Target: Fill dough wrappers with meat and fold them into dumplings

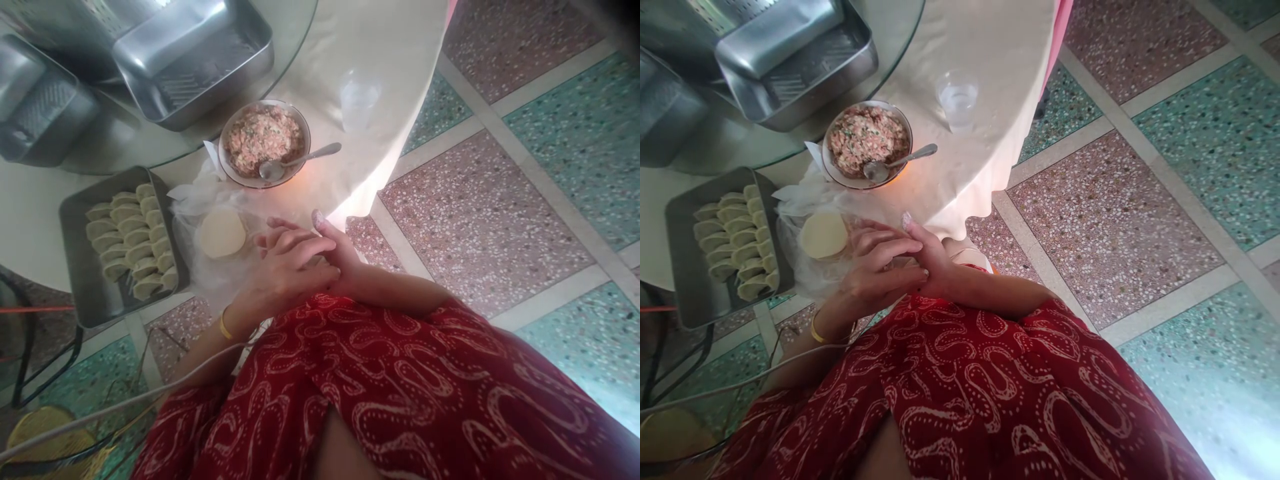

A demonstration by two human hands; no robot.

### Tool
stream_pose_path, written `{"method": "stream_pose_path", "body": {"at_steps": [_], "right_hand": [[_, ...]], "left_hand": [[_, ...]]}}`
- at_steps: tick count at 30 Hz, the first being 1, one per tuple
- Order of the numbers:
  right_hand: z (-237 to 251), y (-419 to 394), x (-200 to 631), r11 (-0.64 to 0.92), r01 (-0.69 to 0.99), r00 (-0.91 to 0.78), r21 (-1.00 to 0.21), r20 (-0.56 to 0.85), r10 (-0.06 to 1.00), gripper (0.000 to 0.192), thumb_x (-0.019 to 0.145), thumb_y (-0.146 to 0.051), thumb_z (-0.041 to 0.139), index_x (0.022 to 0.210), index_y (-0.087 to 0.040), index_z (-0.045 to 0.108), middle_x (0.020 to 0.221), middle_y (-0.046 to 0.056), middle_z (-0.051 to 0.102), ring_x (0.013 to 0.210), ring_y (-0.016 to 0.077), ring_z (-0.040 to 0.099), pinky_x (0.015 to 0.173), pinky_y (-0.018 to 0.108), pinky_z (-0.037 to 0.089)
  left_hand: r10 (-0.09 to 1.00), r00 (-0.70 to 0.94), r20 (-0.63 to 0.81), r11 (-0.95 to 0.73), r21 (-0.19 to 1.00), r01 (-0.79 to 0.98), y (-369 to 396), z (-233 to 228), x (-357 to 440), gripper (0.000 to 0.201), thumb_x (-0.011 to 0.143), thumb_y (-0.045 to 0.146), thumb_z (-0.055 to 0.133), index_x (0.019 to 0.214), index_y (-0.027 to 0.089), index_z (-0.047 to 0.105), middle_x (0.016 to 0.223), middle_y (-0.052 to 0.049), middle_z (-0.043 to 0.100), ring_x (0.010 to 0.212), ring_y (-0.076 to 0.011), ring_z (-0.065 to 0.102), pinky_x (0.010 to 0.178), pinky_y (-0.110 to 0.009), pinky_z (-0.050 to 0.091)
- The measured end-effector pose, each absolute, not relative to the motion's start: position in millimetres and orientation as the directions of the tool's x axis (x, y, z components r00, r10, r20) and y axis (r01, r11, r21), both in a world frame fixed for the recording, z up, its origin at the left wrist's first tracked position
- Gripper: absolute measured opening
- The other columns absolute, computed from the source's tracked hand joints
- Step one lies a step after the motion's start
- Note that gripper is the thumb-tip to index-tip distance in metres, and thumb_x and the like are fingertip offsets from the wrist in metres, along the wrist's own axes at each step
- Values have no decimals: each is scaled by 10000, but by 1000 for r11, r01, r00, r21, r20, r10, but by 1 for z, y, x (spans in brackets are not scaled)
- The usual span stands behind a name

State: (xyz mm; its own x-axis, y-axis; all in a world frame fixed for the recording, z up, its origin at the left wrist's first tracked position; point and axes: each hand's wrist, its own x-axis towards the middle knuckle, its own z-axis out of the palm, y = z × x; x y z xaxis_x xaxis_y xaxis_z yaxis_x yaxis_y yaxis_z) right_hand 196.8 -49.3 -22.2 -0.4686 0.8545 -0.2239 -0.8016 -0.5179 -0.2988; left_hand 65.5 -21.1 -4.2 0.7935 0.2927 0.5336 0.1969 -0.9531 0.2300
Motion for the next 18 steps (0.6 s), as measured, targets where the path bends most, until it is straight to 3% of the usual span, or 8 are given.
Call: {"method": "stream_pose_path", "body": {"at_steps": [4, 8, 13, 18], "right_hand": [[-20, -52, 204, -569, -782, -531, -256, -206, 822, 522, 903, -649, 421, 1192, -261, 618, 1017, 46, 652, 864, 178, 625, 514, 246, 511], [-22, -55, 210, -580, -794, -558, -180, -162, 814, 477, 978, -564, 374, 1263, -263, 610, 1074, 17, 666, 713, 103, 580, 511, 192, 482], [-30, -56, 207, -590, -796, -581, -133, -101, 807, 542, 984, -604, 334, 1320, -264, 591, 1102, 20, 669, 546, 56, 436, 413, 162, 371], [-29, -56, 210, -606, -779, -595, -162, -110, 796, 546, 984, -608, 328, 1361, -280, 548, 1140, 22, 647, 545, 61, 400, 429, 166, 391]], "left_hand": [[394, 722, 569, -917, 291, 271, -23, -1, 61, 248, 910, 420, 666, 1101, 265, 634, 1142, -36, 658, 1061, -233, 604, 893, -426, 517], [474, 632, 612, -880, 310, 360, -24, -2, 50, 201, 885, 351, 712, 1050, 259, 643, 1043, -26, 670, 1045, -221, 618, 889, -407, 529], [436, 638, 634, -895, 227, 385, -27, -5, 47, 113, 914, 350, 673, 1021, 325, 646, 971, 28, 663, 972, -178, 635, 868, -388, 543], [384, 632, 673, -916, 190, 354, -27, -5, 51, 93, 923, 350, 656, 1013, 326, 649, 937, 40, 670, 947, -173, 610, 875, -368, 537]]}}
